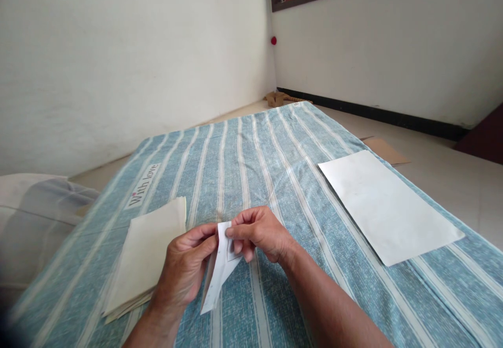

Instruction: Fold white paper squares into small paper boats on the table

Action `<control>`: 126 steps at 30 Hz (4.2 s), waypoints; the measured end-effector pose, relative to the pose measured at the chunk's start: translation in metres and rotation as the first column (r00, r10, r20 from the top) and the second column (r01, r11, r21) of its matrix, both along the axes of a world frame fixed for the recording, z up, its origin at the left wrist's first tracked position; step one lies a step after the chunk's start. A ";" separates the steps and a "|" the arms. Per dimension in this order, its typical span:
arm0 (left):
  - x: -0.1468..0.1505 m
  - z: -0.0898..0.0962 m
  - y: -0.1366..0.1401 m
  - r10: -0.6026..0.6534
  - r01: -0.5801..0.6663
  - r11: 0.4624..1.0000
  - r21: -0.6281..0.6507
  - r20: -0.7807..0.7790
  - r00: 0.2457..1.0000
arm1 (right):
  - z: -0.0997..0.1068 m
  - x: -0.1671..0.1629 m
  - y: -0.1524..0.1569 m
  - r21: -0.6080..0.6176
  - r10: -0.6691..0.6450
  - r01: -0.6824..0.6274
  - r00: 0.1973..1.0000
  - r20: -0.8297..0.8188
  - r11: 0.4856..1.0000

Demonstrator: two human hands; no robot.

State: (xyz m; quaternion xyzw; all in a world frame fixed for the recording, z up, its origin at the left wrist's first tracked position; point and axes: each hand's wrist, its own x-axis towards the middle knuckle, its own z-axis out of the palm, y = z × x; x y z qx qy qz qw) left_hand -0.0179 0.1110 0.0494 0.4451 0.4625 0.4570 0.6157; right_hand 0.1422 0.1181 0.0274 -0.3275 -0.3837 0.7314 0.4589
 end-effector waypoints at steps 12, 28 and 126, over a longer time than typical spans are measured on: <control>0.001 0.000 -0.002 -0.016 0.019 0.999 0.027 -0.117 0.993 | -0.002 0.000 0.001 -0.081 0.023 -0.023 1.000 -0.011 0.996; -0.004 0.001 -0.002 0.099 -0.003 0.956 0.295 -0.311 0.945 | 0.001 -0.004 -0.001 0.029 -0.044 0.044 0.999 -0.006 0.999; 0.000 -0.004 -0.003 0.415 0.187 0.655 0.732 -0.555 0.720 | 0.003 -0.019 -0.023 0.804 -0.701 -0.086 0.441 0.561 0.589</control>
